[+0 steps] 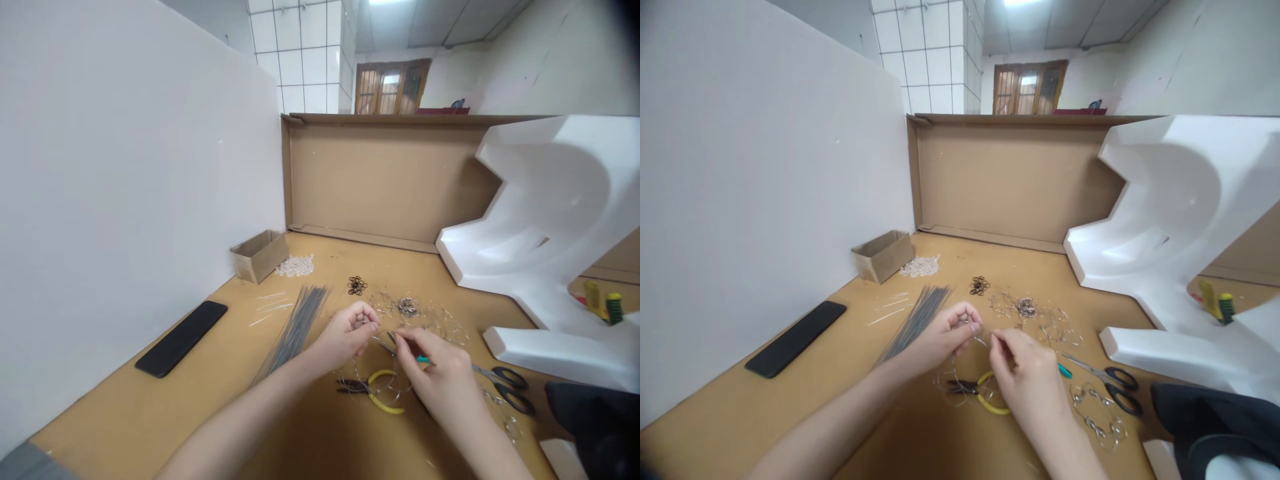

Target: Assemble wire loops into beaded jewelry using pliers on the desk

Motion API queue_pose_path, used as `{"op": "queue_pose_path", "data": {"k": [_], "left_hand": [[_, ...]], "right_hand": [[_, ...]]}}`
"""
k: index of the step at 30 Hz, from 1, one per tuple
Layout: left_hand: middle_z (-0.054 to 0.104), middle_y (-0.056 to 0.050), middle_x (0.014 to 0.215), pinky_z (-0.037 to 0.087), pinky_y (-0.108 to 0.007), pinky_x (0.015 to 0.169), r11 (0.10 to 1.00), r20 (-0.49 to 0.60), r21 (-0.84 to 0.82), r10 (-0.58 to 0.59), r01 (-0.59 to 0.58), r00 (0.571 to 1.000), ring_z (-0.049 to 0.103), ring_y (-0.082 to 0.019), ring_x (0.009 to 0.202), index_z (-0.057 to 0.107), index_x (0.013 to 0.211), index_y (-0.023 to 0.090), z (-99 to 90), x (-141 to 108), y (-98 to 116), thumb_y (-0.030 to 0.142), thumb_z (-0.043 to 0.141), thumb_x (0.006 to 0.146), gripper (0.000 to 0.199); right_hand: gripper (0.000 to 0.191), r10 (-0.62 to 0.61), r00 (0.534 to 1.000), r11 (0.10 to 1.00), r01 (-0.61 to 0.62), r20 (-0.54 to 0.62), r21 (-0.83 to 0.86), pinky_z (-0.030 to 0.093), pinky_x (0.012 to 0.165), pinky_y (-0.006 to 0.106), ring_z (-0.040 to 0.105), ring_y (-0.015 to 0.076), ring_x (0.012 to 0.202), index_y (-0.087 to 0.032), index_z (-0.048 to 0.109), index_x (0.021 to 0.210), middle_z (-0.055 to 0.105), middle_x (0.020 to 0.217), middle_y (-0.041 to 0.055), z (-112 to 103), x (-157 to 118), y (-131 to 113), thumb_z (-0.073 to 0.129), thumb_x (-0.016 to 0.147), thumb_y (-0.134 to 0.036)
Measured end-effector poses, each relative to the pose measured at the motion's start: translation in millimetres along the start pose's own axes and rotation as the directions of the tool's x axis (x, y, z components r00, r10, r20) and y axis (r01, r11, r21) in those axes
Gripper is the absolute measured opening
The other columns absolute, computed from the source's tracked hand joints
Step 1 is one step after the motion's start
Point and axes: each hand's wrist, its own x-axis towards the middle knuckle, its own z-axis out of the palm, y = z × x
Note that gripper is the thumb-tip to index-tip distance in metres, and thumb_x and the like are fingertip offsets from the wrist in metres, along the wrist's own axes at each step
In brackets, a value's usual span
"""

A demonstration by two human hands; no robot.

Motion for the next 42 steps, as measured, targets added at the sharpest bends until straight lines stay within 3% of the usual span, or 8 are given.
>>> {"op": "queue_pose_path", "data": {"k": [14, 19, 24, 31, 34, 42], "left_hand": [[0.040, 0.007, 0.059, 0.030, -0.019, 0.046, 0.997, 0.009, 0.071, 0.014, -0.015, 1.000, 0.036, -0.006, 0.046, 0.046, 0.081, 0.017, 3.2, 2.2, -9.6, 0.024, 0.048, 0.080, 0.007], [0.042, 0.006, 0.063, 0.029, -0.019, 0.049, 0.983, 0.040, 0.178, 0.049, -0.055, 0.998, 0.039, -0.007, 0.052, 0.048, 0.082, 0.017, 2.9, 0.5, -9.2, 0.027, 0.046, 0.082, 0.011], [0.041, 0.006, 0.059, 0.031, -0.019, 0.049, 0.985, 0.079, 0.170, -0.003, -0.011, 0.997, 0.038, -0.007, 0.050, 0.047, 0.077, 0.016, 4.2, -2.8, -3.8, 0.029, 0.045, 0.081, 0.013], [0.042, 0.006, 0.057, 0.033, -0.018, 0.047, 0.995, 0.097, 0.097, 0.002, -0.012, 0.995, 0.039, -0.006, 0.047, 0.047, 0.073, 0.016, 1.9, -0.9, -8.9, 0.027, 0.047, 0.078, 0.012], [0.044, 0.006, 0.059, 0.034, -0.017, 0.046, 0.996, 0.111, 0.088, 0.016, -0.026, 0.994, 0.040, -0.005, 0.047, 0.048, 0.074, 0.016, -0.4, 0.7, -12.9, 0.027, 0.048, 0.078, 0.012], [0.047, 0.005, 0.056, 0.034, -0.016, 0.040, 0.999, 0.124, 0.045, -0.032, 0.026, 0.992, 0.041, -0.004, 0.041, 0.047, 0.069, 0.016, 1.0, 0.7, -11.1, 0.026, 0.048, 0.076, 0.012]], "right_hand": [[0.018, -0.006, 0.999, 1.000, 0.006, 0.051, -0.011, 0.045, 0.053, 0.023, 0.060, 0.0125, 0.050, -0.021, 0.064, 0.073, 0.065, 0.059, 0.0003, 2.5, -1.6, -3.5, 0.048, 0.080, -0.022], [0.018, 0.129, 0.987, 0.989, -0.135, 0.095, 0.053, 0.045, 0.052, 0.023, 0.057, 0.0124, 0.047, -0.021, 0.065, 0.070, 0.062, 0.052, -0.0015, -2.6, 0.7, -3.9, 0.050, 0.078, -0.027], [0.020, 0.327, 0.918, 0.904, -0.373, 0.222, 0.209, 0.046, 0.051, 0.024, 0.058, 0.0137, 0.046, -0.020, 0.064, 0.070, 0.062, 0.049, -0.0015, -6.3, 2.5, 0.6, 0.050, 0.078, -0.033], [0.023, 0.350, 0.871, 0.817, -0.464, 0.344, 0.344, 0.046, 0.054, 0.025, 0.058, 0.0135, 0.049, -0.018, 0.065, 0.077, 0.061, 0.051, -0.0011, -11.9, 8.6, 7.9, 0.055, 0.076, -0.039], [0.025, 0.342, 0.866, 0.802, -0.472, 0.366, 0.367, 0.046, 0.053, 0.025, 0.056, 0.0136, 0.052, -0.018, 0.068, 0.076, 0.062, 0.057, 0.0006, -15.4, 10.7, 9.4, 0.059, 0.074, -0.041], [0.019, 0.222, 0.932, 0.887, -0.315, 0.286, 0.338, 0.047, 0.062, 0.029, 0.060, 0.0178, 0.069, -0.020, 0.073, 0.074, 0.067, 0.072, 0.0047, -15.0, 11.2, 12.1, 0.062, 0.073, -0.036]]}}
